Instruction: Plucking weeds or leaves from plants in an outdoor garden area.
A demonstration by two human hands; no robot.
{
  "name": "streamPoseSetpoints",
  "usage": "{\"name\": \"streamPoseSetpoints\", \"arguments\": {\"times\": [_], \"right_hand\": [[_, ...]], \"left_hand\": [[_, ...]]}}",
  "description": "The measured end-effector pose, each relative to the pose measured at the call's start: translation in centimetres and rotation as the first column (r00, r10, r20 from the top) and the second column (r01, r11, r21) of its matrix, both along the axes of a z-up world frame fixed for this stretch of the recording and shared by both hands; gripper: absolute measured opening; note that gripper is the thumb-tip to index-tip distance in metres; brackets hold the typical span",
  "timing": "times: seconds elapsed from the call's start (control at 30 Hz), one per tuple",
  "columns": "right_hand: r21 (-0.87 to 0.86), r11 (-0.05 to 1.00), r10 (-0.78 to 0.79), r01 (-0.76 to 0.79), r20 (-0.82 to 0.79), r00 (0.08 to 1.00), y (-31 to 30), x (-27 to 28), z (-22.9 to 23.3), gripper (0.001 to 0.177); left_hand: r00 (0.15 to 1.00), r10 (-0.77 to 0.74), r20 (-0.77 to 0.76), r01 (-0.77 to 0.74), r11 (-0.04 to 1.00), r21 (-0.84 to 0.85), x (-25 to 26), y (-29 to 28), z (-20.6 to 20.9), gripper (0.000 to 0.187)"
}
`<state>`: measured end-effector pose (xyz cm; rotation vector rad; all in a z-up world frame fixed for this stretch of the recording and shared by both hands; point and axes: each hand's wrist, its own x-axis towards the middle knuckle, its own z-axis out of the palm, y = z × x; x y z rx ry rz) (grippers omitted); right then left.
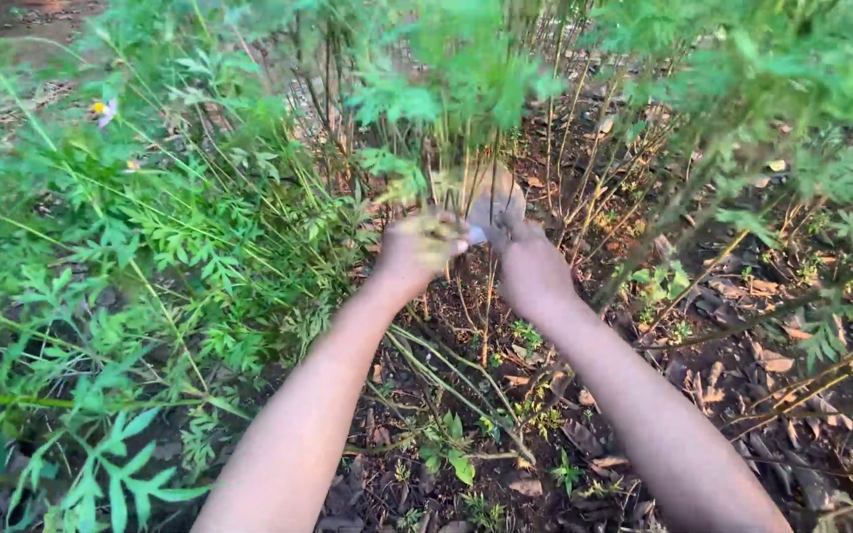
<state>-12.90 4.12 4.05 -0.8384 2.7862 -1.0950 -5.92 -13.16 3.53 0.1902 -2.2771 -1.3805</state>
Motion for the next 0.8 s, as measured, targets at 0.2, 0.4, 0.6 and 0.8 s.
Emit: {"name": "streamPoseSetpoints", "arguments": {"times": [0.2, 0.4, 0.6, 0.8], "right_hand": [[0.004, 0.975, 0.217, -0.221, -0.208, 0.954, -1.6, -2.7, -3.0, 0.047], [-0.107, 0.968, 0.219, -0.229, -0.098, 0.971, -2.0, -6.7, -7.1, 0.017], [-0.159, 0.977, 0.084, -0.145, -0.341, 0.936, -0.9, -6.3, -5.5, 0.004], [-0.213, 0.974, 0.026, -0.069, -0.2, 0.98, -0.3, -6.2, -6.3, 0.005]], "left_hand": [[0.996, 0.047, 0.077, -0.039, 0.993, -0.112, -0.7, -0.1, -1.3, 0.022], [0.999, 0.041, 0.021, -0.034, 0.961, -0.274, -0.5, 0.5, -1.1, 0.019], [0.999, 0.042, 0.016, -0.045, 0.972, 0.229, 1.6, -0.1, 1.4, 0.019], [0.997, 0.062, -0.035, -0.06, 0.997, 0.058, 0.8, -1.9, -0.4, 0.03]]}}
